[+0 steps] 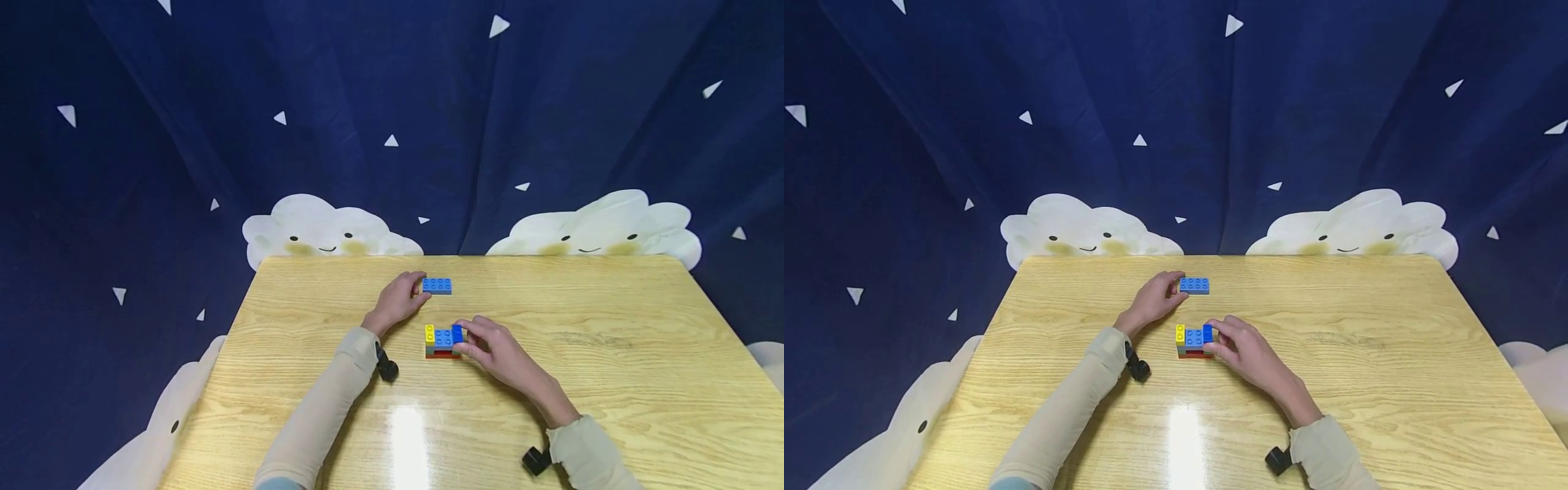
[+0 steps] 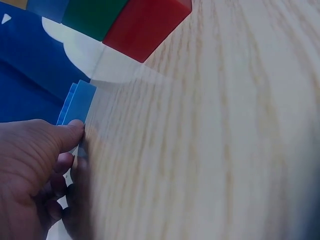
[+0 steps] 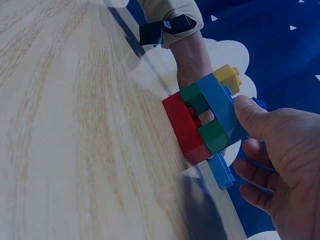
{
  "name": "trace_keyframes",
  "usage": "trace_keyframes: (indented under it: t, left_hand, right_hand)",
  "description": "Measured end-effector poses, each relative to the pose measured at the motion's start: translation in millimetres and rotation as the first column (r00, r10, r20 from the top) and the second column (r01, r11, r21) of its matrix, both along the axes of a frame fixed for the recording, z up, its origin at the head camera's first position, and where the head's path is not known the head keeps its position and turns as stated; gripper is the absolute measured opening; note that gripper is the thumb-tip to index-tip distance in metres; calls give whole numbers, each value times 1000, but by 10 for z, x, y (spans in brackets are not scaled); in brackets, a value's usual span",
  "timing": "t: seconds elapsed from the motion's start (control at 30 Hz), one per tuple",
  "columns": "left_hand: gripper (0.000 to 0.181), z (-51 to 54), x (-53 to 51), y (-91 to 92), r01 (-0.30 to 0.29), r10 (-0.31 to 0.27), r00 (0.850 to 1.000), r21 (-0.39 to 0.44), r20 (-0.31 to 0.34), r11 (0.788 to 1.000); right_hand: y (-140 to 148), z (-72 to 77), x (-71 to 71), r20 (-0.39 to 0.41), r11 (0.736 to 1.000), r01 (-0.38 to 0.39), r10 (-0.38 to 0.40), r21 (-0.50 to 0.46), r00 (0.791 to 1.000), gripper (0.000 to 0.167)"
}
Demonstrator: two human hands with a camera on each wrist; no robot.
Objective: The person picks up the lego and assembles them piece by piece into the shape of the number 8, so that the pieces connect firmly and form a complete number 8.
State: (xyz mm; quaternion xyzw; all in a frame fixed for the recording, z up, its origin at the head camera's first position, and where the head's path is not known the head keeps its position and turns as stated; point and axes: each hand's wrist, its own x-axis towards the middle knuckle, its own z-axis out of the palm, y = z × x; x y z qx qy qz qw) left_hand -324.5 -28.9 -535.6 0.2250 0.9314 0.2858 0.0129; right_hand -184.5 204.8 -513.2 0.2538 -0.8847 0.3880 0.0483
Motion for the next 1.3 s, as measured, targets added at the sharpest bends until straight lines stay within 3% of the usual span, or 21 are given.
trace_keyframes:
  t: [0.6, 1.3]
  left_hand:
    - [47, 4, -28, 13, 16, -16, 1000, -1, -16, 1000]
    - [40, -11, 20, -28, 27, -27, 1000, 2, -8, 1000]
  right_hand:
    - [-11, 8, -10, -22, 1000, -11, 11, -21, 1000, 43]
    - [-10, 1, -10, -19, 1000, -13, 13, -24, 1000, 42]
